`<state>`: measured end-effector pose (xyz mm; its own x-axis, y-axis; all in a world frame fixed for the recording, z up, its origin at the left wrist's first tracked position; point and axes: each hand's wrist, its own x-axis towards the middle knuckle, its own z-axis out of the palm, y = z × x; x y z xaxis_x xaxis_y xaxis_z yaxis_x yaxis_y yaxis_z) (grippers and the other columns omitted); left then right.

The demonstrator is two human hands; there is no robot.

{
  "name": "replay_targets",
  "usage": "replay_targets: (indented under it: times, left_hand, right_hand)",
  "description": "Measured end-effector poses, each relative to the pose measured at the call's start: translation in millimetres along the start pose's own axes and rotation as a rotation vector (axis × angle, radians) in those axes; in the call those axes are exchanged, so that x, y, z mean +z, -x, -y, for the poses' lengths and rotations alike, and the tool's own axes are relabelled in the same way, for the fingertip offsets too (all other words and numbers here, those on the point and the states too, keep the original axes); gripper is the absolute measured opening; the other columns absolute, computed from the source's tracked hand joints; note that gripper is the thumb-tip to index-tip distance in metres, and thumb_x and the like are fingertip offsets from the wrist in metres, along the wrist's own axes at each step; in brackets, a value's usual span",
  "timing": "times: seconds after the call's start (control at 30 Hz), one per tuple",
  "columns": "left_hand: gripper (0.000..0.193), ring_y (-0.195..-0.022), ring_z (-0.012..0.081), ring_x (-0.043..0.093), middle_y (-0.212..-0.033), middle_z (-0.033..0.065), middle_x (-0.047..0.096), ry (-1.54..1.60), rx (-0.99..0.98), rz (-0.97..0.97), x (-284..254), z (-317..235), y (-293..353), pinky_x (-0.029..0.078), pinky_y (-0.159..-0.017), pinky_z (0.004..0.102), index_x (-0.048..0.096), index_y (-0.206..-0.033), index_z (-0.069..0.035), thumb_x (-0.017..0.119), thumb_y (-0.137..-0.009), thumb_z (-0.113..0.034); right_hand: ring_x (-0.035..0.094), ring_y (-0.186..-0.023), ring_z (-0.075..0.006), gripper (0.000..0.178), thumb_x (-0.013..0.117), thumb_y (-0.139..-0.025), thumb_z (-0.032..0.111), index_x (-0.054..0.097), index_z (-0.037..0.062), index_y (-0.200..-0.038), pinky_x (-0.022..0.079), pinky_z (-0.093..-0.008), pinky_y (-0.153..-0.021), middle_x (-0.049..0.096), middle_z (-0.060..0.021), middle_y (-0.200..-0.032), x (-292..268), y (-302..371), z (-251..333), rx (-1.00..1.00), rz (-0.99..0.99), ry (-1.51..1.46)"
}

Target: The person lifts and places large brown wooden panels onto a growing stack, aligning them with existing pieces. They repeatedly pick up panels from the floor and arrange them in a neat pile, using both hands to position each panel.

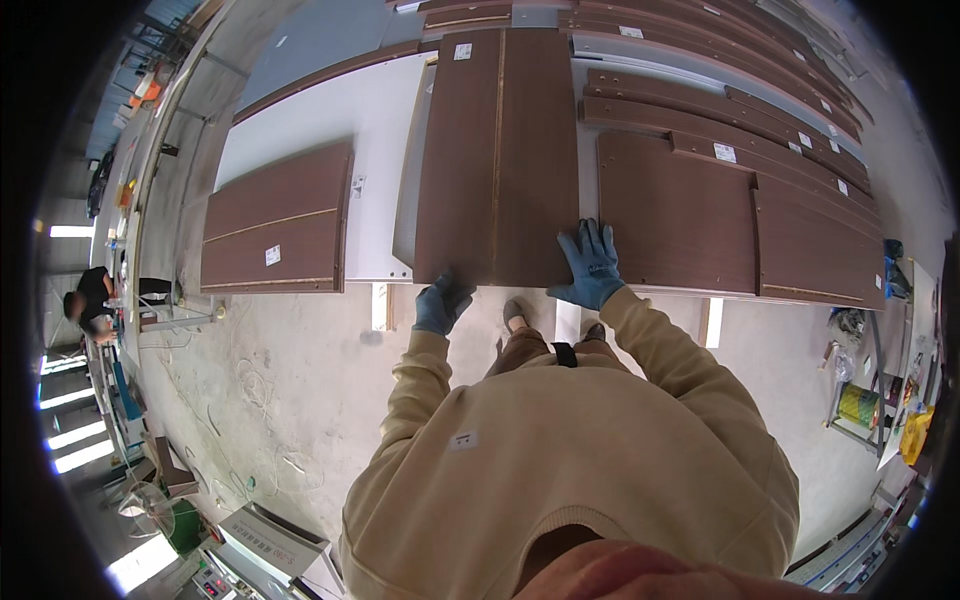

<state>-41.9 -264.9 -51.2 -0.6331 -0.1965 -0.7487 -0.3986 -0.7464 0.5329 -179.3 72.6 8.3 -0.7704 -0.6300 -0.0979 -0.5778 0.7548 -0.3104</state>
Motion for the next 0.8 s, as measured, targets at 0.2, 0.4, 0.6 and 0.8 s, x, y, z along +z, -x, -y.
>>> replay_targets:
  times: [0.2,0.4,0.6,0.8]
  left_hand:
    - [0.034,-0.098,0.0316,0.078,-0.11,0.0153,0.078,-0.04,-0.046,0.076,-5.9,-5.3,1.3,0.064,-0.074,0.0431,0.07,-0.128,-0.011,0.068,-0.103,-0.034]
    - [0.034,-0.098,0.0328,0.077,-0.112,0.0154,0.078,-0.008,-0.109,0.092,-10.2,-10.3,-4.9,0.065,-0.073,0.0441,0.07,-0.128,-0.012,0.07,-0.102,-0.034]
    - [0.033,-0.098,0.0336,0.077,-0.109,0.0151,0.079,-0.018,-0.104,0.111,-8.5,-12.0,-5.5,0.065,-0.072,0.0441,0.071,-0.127,-0.013,0.07,-0.102,-0.035]
    - [0.041,-0.096,0.0323,0.078,-0.105,0.0143,0.079,-0.148,-0.043,0.009,-7.1,-3.1,-7.4,0.064,-0.071,0.0442,0.073,-0.121,-0.013,0.07,-0.1,-0.048]
  right_hand:
    - [0.018,-0.157,-0.0543,0.115,0.082,-0.07,0.07,0.039,0.0106,-0.16,0.005,-0.0669,-0.127,0.028,-0.04,-0.162,2.0,1.1,-1.2,0.004,0.001,0.011]
    - [0.017,-0.157,-0.0542,0.118,0.08,-0.069,0.073,0.039,0.0118,-0.161,0.004,-0.0657,-0.127,0.029,-0.0396,-0.162,-1.0,3.2,-4.9,-0.03,-0.005,0.013]
    - [0.017,-0.158,-0.0535,0.115,0.079,-0.072,0.072,0.038,0.0127,-0.162,0.002,-0.0647,-0.128,0.028,-0.0398,-0.162,-0.5,1.9,-7.7,-0.035,0.051,0.049]
    - [0.021,-0.155,-0.055,0.109,0.082,-0.07,0.066,0.046,0.0134,-0.158,0.007,-0.0669,-0.127,0.031,-0.0396,-0.161,1.9,7.7,-12.9,-0.071,-0.053,0.001]
